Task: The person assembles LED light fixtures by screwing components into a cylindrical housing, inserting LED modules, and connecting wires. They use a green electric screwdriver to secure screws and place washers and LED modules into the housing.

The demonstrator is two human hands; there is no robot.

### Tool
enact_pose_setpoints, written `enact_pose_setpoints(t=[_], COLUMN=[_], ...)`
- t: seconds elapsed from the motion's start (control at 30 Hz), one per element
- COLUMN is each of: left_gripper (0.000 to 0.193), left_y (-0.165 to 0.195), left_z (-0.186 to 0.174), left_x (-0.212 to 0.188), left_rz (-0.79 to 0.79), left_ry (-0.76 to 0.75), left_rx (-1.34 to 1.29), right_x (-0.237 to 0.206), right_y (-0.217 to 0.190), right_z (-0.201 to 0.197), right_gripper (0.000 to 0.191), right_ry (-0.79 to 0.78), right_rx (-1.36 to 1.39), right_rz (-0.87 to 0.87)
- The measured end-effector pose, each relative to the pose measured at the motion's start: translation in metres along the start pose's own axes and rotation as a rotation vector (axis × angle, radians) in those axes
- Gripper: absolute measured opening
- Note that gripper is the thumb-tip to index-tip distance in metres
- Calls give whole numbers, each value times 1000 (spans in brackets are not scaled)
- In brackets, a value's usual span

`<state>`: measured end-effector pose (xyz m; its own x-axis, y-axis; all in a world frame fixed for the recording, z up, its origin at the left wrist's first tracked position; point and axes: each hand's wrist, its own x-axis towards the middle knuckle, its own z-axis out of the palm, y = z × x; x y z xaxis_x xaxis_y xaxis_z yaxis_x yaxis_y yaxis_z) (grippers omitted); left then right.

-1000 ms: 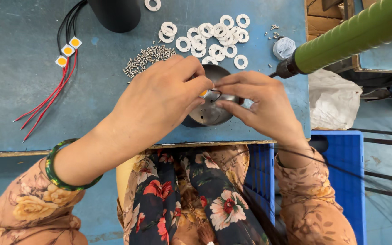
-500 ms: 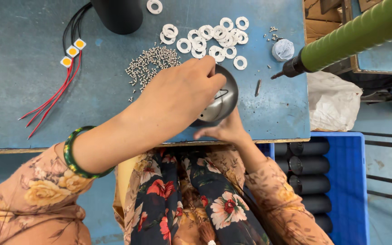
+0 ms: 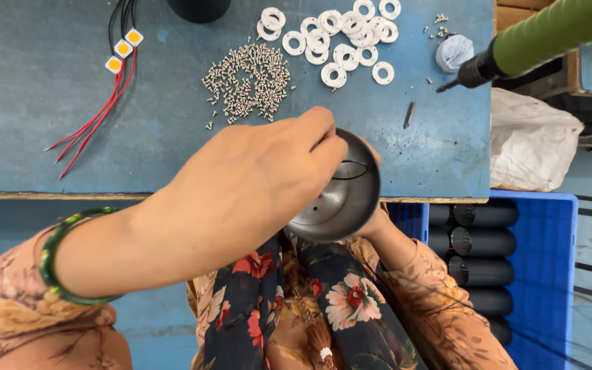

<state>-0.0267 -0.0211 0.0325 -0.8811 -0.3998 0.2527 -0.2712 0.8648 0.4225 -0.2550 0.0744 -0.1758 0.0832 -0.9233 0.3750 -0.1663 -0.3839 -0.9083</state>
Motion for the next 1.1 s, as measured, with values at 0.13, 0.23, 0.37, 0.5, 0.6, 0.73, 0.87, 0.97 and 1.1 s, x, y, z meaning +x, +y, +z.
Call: enact_pose_setpoints(t=[0.13,0.23,0.37,0.5,0.6,0.73,0.87,0.97,1.1], left_gripper=[51,60,46,34,25,23,27,32,50], left_y=[9,16,22,30,37,44,37,27,30], left_z=[-11,-14,-17,-19,-15,-8,-8,-3,31], left_x=[-7,-13,-21,-29,-31,-26,-19,-17,-16], left_rz=[22,37,14,-35,-59,16,31,-20,50], left_ry=[-28,-39,-102,-143,-165,-146,-341,-595,-551], left_rx=[-58,-50,18,120,218,245,149,63,134], right_x=[9,16,28,30,31,29,11,-13,-34], right_y=[-21,-37,-48,-58,-61,-60,-59,-56,-40], right_z=[2,4,9,10,12,11,14,22,27], right_gripper=[115,105,81,82,80,87,92,103,106], right_ry=[-47,-91,-27,-74,-65,-137,-216,-194,-246], right_rx=[70,139,-67,104,43,36,19,-66,107], right_rz=[64,198,63,180,173,34,134,40,4])
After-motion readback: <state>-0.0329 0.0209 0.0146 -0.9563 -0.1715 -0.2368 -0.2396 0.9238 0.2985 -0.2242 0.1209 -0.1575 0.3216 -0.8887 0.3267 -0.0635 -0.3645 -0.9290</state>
